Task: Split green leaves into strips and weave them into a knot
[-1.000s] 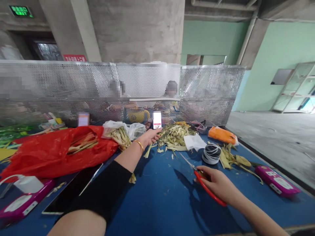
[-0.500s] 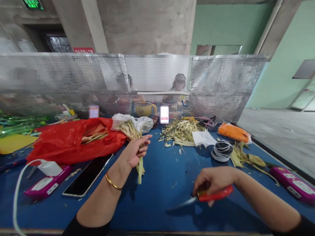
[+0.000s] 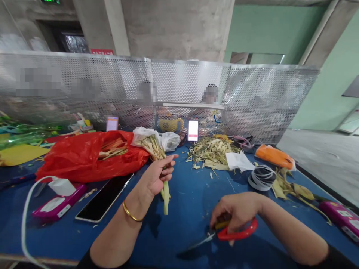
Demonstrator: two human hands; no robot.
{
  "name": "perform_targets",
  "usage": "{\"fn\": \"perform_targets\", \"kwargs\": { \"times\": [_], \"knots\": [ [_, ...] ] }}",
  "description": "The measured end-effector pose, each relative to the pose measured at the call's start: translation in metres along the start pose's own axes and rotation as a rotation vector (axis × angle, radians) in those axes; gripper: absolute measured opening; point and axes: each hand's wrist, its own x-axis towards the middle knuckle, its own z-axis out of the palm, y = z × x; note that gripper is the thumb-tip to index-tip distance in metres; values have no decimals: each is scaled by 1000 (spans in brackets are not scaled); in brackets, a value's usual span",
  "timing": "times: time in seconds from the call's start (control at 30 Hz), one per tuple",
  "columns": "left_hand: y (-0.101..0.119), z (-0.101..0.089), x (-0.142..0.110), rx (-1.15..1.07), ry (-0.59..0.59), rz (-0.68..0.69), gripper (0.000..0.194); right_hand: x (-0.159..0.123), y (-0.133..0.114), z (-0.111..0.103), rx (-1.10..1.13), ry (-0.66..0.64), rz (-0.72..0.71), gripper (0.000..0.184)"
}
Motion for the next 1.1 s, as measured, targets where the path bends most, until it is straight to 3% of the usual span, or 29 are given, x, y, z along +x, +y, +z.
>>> {"fn": "perform_targets", "kwargs": {
  "times": [0.07, 0.1, 0.13, 0.2, 0.3, 0.37, 0.5, 0.57, 0.7, 0.8, 0.9, 1.0, 1.03, 1.1],
  "knots": [
    [0, -1, 1, -14, -8, -10, 15, 11, 6, -8, 31, 111, 49, 35],
    [0, -2, 1, -20, -12, -14, 15, 17, 12, -15, 82, 218, 84, 35],
    [0, -3, 2, -24, -15, -16, 15, 23, 19, -23, 151, 403, 119, 34],
    [-1, -4, 4, -27, -15, -14, 14, 30, 32, -37, 190, 612, 138, 31],
    [-2, -3, 6, -35, 4, -7, 11, 30, 42, -47, 225, 782, 156, 36],
    [-3, -1, 6, -54, 15, -5, 14, 27, 40, -42, 236, 784, 151, 39],
    [-6, 2, 6, -95, 2, -46, 34, 33, 31, -26, 152, 576, 108, 41],
    [-9, 3, 7, -105, -8, -79, 40, 44, 30, -25, 30, 539, 133, 37],
    [-15, 2, 11, -87, 10, -108, 37, 54, 34, -42, -101, 768, 216, 29],
    [-20, 2, 14, -78, 78, -111, 30, 32, 34, -52, -170, 833, 241, 29],
    [-25, 4, 15, -49, 121, -106, 24, -3, 27, -51, -199, 694, 196, 30],
    [-30, 7, 15, 11, 161, -94, 18, -23, 23, -47, -224, 373, 179, 40],
    [-32, 7, 15, 23, 175, -89, 17, -24, 23, -47, -259, 348, 213, 40],
    [-34, 8, 17, 24, 193, -80, 15, -19, 28, -48, -383, 464, 308, 34]
  ]
}}
